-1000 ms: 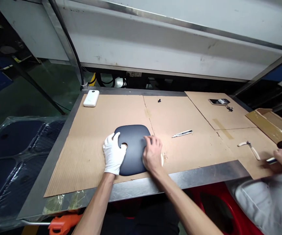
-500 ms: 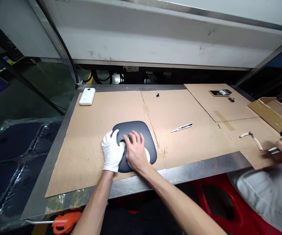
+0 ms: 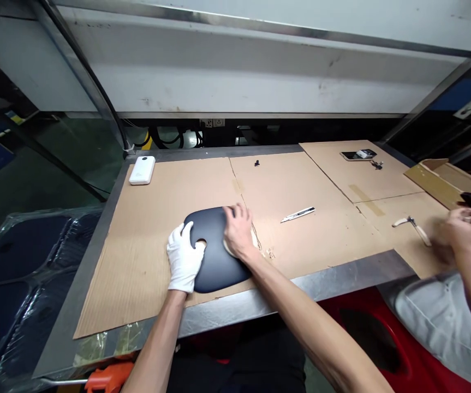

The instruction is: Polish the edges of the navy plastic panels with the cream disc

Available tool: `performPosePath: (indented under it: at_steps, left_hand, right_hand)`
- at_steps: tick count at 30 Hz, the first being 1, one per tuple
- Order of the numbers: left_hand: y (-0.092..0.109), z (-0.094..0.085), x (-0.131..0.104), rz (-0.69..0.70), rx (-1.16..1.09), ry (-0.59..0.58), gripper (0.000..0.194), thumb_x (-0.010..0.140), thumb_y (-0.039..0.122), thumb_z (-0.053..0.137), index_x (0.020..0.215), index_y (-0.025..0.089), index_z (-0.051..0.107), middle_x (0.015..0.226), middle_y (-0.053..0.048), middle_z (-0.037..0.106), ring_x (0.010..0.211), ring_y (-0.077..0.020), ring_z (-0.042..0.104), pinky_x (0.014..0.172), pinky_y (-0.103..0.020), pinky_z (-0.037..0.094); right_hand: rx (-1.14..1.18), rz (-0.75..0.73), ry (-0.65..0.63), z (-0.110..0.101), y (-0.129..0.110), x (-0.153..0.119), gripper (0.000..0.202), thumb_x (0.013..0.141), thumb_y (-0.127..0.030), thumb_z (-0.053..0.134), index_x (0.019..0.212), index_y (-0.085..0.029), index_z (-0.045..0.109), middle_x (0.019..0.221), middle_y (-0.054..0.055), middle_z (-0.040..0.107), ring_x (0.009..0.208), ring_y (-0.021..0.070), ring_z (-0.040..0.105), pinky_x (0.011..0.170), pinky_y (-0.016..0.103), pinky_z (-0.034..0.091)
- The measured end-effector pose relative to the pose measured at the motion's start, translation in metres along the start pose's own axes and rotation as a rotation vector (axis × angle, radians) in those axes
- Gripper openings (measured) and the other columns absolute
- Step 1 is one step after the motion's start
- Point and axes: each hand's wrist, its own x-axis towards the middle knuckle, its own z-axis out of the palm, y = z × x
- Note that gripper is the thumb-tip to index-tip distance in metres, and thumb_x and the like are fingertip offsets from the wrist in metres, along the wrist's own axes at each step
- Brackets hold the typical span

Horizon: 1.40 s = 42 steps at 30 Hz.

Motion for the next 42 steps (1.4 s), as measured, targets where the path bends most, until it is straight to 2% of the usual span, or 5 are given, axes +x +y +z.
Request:
performPosePath:
  at_steps: [7,24,30,34,42]
  left_hand:
    - [-0.001,0.002,0.003,0.007,0.018,-0.003,0.056,0.08,0.024,0.059,0.135,0.015,0.058,0.139,-0.017,0.056,0.132,-0.033,0.049,0.113,-0.049,0.039]
    - [0.001,-0.005,0.016,0.089,0.148,0.022,0.05,0.087,0.035,0.055,0.132,0.014,0.058,0.134,-0.018,0.06,0.122,-0.0339,0.056,0.104,-0.047,0.046]
    - [0.003,-0.007,0.021,0.106,0.202,0.021,0.051,0.09,0.041,0.046,0.131,0.014,0.058,0.133,-0.019,0.06,0.117,-0.0378,0.058,0.094,-0.051,0.051]
    - [0.002,-0.006,0.022,0.113,0.184,0.032,0.052,0.09,0.042,0.048,0.131,0.013,0.058,0.132,-0.02,0.061,0.117,-0.038,0.059,0.094,-0.051,0.051]
    - [0.001,-0.005,0.01,0.087,0.082,0.015,0.053,0.084,0.027,0.055,0.134,0.011,0.056,0.139,-0.018,0.057,0.13,-0.0324,0.051,0.114,-0.046,0.04]
  right_hand:
    - [0.028,-0.151,-0.029,0.005,-0.02,-0.009,0.057,0.085,-0.007,0.043,0.14,-0.017,0.051,0.132,0.014,0.055,0.139,0.0304,0.031,0.119,0.053,0.017]
    - [-0.041,0.079,-0.055,-0.002,-0.014,0.037,0.051,0.086,-0.01,0.046,0.137,-0.013,0.052,0.133,0.018,0.053,0.136,0.0326,0.036,0.118,0.055,0.021]
    - [0.001,-0.133,-0.078,0.003,-0.021,0.047,0.045,0.09,-0.024,0.053,0.134,-0.019,0.054,0.129,0.013,0.056,0.135,0.0292,0.036,0.117,0.054,0.024]
    - [-0.023,0.061,-0.039,-0.001,-0.011,0.045,0.044,0.088,-0.014,0.048,0.131,-0.015,0.056,0.129,0.016,0.056,0.133,0.031,0.038,0.116,0.053,0.025]
    - [-0.02,-0.053,-0.023,-0.003,-0.014,0.038,0.044,0.088,-0.011,0.046,0.129,-0.015,0.06,0.126,0.016,0.06,0.125,0.0282,0.046,0.109,0.047,0.035]
